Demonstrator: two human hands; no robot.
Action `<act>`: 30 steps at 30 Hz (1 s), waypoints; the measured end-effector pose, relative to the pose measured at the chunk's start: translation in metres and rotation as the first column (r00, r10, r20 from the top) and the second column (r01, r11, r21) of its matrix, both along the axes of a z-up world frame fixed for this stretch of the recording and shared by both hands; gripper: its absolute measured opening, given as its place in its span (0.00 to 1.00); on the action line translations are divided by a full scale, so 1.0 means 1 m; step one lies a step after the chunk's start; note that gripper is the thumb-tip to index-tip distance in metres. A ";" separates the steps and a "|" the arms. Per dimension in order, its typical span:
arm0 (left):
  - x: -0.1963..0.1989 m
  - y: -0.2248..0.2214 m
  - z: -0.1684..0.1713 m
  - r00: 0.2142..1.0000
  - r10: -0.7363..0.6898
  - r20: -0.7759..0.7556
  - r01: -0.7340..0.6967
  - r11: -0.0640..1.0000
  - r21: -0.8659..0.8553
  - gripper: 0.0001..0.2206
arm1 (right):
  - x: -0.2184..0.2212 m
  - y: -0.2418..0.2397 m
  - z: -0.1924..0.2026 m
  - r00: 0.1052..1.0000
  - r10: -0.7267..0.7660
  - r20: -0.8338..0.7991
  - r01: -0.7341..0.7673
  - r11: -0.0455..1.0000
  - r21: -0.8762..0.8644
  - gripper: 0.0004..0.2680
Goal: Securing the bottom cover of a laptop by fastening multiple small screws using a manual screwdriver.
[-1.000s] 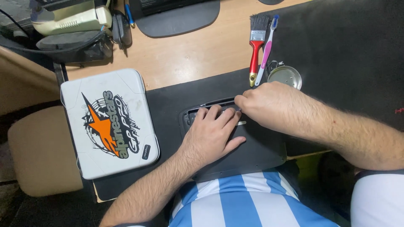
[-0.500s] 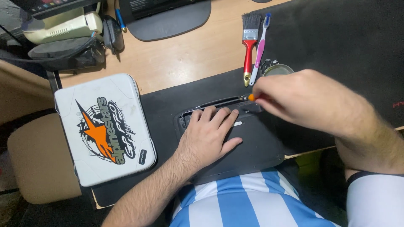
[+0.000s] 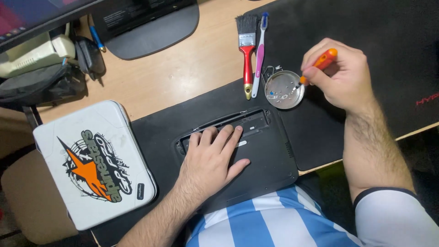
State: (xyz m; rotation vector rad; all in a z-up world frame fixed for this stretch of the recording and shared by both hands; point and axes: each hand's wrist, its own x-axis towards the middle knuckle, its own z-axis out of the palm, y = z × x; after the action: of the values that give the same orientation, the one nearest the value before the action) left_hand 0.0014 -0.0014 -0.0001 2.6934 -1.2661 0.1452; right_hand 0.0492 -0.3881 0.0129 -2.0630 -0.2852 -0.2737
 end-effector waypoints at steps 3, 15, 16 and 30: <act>0.001 0.000 0.002 0.999 -0.002 -0.034 0.003 0.999 0.032 0.39 | 0.003 -0.010 -0.009 0.996 -0.019 -0.088 0.012 0.997 -0.075 0.04; 0.003 -0.001 0.003 0.995 -0.006 -0.100 0.019 0.992 0.125 0.41 | 0.007 -0.013 -0.017 0.996 -0.084 0.005 0.081 0.953 -0.293 0.09; 0.003 -0.001 0.003 0.995 -0.009 -0.103 0.022 0.992 0.125 0.41 | 0.007 -0.013 -0.018 0.996 -0.086 0.003 0.083 0.952 -0.294 0.09; 0.009 0.017 -0.003 0.992 -0.086 -0.094 0.095 0.991 0.099 0.43 | 0.006 -0.011 -0.016 0.998 -0.030 -0.056 0.011 0.950 -0.313 0.09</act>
State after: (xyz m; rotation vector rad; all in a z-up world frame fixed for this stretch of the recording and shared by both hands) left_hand 0.0103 0.0157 -0.0028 2.6864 -1.4024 -0.0528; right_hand 0.0550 -0.3991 -0.0028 -2.3841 -0.2847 -0.1870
